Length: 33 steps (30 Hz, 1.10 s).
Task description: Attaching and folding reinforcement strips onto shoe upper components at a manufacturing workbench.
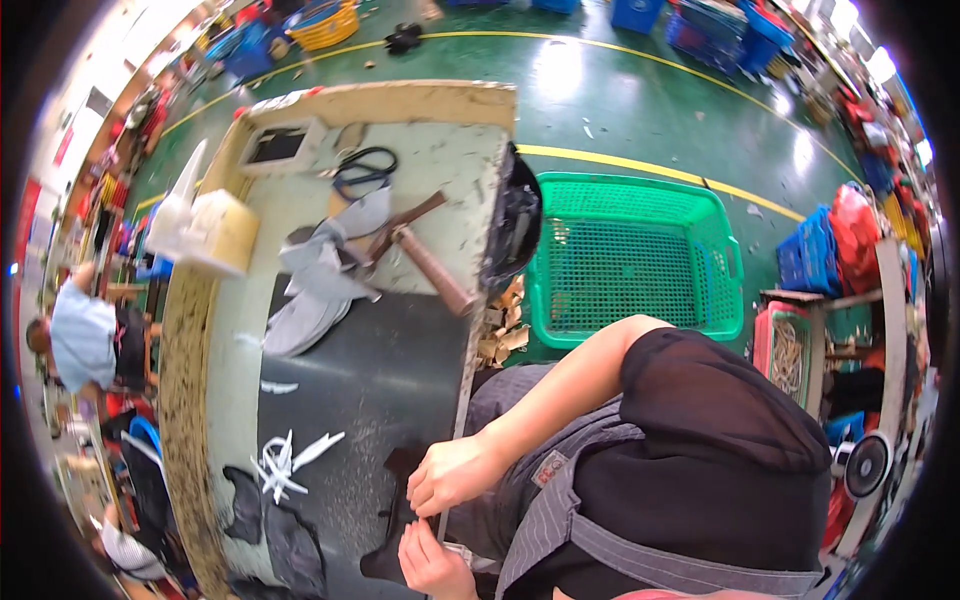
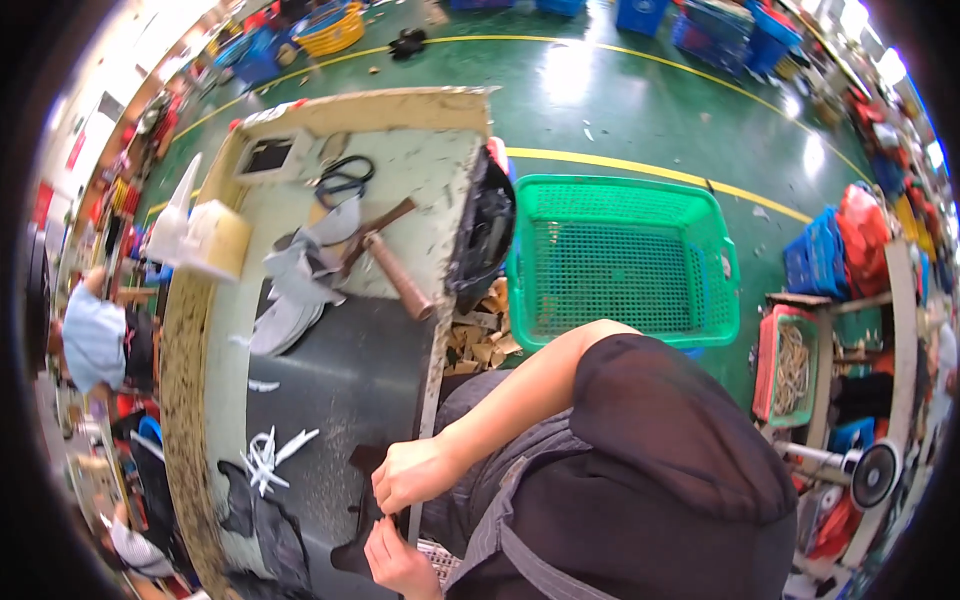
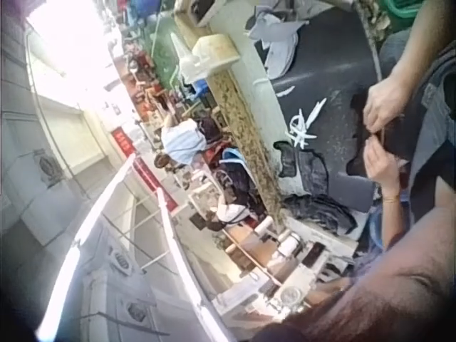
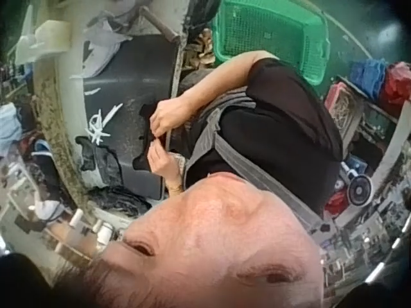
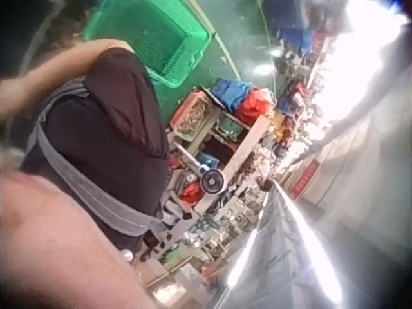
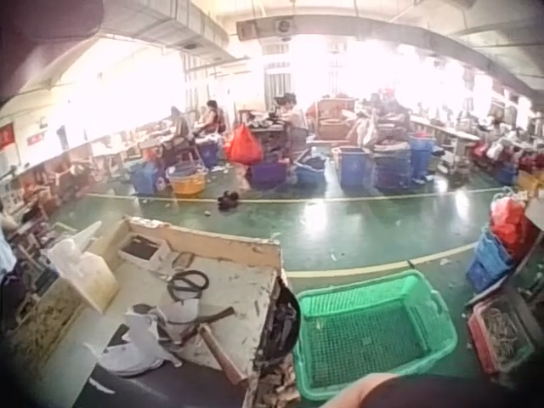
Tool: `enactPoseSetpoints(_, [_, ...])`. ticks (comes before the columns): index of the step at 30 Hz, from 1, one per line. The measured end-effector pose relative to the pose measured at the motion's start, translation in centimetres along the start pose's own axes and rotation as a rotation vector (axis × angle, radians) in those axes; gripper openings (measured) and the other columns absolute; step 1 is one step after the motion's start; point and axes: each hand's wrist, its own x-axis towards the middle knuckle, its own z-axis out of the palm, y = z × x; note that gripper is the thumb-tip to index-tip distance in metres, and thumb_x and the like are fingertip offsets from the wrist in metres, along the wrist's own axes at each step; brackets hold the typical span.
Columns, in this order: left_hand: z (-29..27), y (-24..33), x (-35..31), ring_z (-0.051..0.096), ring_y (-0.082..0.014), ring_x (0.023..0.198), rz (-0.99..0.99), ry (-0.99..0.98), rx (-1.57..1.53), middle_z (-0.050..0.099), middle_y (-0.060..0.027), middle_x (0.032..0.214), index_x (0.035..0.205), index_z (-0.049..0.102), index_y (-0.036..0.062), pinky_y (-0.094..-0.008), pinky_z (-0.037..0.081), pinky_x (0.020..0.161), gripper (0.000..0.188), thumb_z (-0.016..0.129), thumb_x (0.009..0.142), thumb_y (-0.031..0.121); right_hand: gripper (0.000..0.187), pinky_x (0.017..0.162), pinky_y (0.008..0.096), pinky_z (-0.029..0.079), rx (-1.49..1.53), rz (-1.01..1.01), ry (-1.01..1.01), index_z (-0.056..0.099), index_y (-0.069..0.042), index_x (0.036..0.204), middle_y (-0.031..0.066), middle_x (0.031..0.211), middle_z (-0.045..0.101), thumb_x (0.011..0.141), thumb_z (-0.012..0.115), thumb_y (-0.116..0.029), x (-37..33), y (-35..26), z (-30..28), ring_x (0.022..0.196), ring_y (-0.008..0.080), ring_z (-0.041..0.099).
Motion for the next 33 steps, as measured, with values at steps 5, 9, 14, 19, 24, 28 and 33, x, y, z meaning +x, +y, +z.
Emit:
enactPoseSetpoints(5, [-0.8,1.5,1.7,0.071,-0.0313,0.099,0.098,0.01,-0.004,0.073,-0.0147,0.113,0.113,0.074,0.0021,-0.0376,0.057,0.089,0.025,0.056,0.096,0.0,0.013,0.063,0.0386,0.055,-0.042,0.11,0.053,0.062,-0.006,0.08,0.0051,0.081,0.064,0.078,0.067,-0.018,-0.6,-0.3,0.7,0.087,0.026,0.066])
enactPoseSetpoints(9, [-0.7,1.2,1.6,0.071,-0.0316,0.101,0.1,-0.015,0.005,0.073,-0.0148,0.114,0.119,0.071,0.0011,-0.0386,0.057,0.09,0.035,0.05,0.092,-0.007,0.013,0.059,0.0399,0.053,0.032,0.094,0.076,0.068,-0.01,0.073,0.0024,0.071,0.066,0.078,0.071,-0.022,0.0,0.6,0.3,0.075,0.026,0.068])
enactPoseSetpoints(14, [-1.0,0.0,1.6,0.07,-0.0308,0.104,0.194,-0.056,0.016,0.072,-0.0145,0.118,0.121,0.07,0.0031,-0.0381,0.057,0.093,0.037,0.05,0.092,-0.006,0.013,0.053,0.0414,0.05,0.008,0.007,0.053,0.076,-0.018,0.077,0.0005,0.068,0.071,0.079,0.073,-0.031,-0.2,2.0,0.5,0.065,0.0263,0.069])
enactPoseSetpoints(19, [-0.6,0.8,0.8,0.068,-0.0328,0.108,0.111,-0.063,0.033,0.071,-0.0149,0.118,0.12,0.069,0.0016,-0.0418,0.054,0.095,0.036,0.052,0.089,-0.003,0.018,0.061,0.0396,0.053,-0.017,-0.139,0.061,0.059,-0.006,0.073,0.0045,0.075,0.061,0.084,0.064,-0.02,-1.1,1.3,-0.5,0.079,0.0254,0.066])
enactPoseSetpoints(24, [0.5,0.4,0.1,0.068,-0.0306,0.112,0.178,-0.086,0.116,0.071,-0.0139,0.119,0.116,0.071,0.001,-0.0462,0.053,0.098,0.03,0.054,0.092,0.001,0.012,0.064,0.0388,0.055,-0.022,-0.152,0.139,0.065,-0.009,0.082,0.0027,0.081,0.066,0.084,0.066,-0.02,-2.2,1.2,-0.3,0.083,0.0246,0.068])
enactPoseSetpoints(28, [1.0,-0.2,-0.1,0.068,-0.0327,0.112,0.192,-0.059,0.077,0.071,-0.0156,0.118,0.117,0.07,-0.0002,-0.0446,0.054,0.097,0.029,0.057,0.091,0.0,0.012,0.067,0.0372,0.056,-0.051,-0.165,0.176,0.066,-0.007,0.081,0.0052,0.081,0.066,0.082,0.067,-0.02,-1.9,0.2,-0.1,0.084,0.0255,0.067])
enactPoseSetpoints(33, [1.5,-0.1,-1.1,0.068,-0.0356,0.107,-0.05,0.036,-0.069,0.071,-0.016,0.116,0.112,0.071,-0.0028,-0.043,0.057,0.091,0.027,0.062,0.086,-0.005,0.015,0.071,0.0346,0.05,-0.305,-0.021,0.013,0.061,-0.003,0.077,0.0064,0.078,0.059,0.073,0.065,-0.018,1.3,-2.3,0.9,0.077,0.0244,0.059])
